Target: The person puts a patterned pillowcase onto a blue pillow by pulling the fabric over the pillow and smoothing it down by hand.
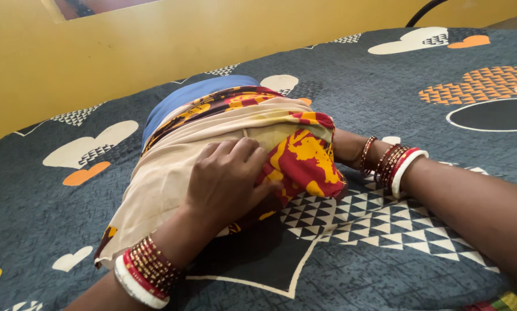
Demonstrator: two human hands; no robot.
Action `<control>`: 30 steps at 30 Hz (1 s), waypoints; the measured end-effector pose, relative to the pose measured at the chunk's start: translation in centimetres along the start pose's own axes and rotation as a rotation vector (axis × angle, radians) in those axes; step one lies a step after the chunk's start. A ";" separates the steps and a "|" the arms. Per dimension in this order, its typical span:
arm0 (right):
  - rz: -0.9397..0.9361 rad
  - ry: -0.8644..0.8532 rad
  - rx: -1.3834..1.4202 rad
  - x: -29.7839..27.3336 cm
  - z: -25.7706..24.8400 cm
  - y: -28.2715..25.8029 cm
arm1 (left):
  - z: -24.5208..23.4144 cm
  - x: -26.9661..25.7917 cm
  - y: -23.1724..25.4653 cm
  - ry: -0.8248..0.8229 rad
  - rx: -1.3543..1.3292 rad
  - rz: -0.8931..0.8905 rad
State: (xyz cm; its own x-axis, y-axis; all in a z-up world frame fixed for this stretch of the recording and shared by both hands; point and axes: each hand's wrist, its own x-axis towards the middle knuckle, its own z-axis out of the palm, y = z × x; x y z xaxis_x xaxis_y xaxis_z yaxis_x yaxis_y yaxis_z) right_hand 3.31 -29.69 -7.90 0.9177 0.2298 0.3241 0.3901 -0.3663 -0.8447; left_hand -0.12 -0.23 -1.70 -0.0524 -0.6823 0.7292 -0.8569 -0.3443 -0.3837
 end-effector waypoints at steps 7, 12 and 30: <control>-0.178 0.126 -0.180 1.3 0.0 0.7 | 1.2 -0.6 0.8 -0.077 0.194 0.069; -0.181 0.154 0.025 -0.3 -0.2 0.7 | 1.0 -0.3 -0.6 -0.085 0.167 0.029; 0.757 -0.236 -0.005 -4.6 -7.5 -1.9 | 1.5 -1.2 0.8 -0.096 0.071 0.050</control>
State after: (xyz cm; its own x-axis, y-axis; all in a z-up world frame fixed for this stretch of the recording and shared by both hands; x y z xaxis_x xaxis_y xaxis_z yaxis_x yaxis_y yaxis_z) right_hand -1.07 -36.79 -4.65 0.8937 0.1020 -0.4369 -0.3323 -0.5037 -0.7974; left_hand 0.07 -0.66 -3.70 -0.0422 -0.7571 0.6519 -0.8158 -0.3505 -0.4599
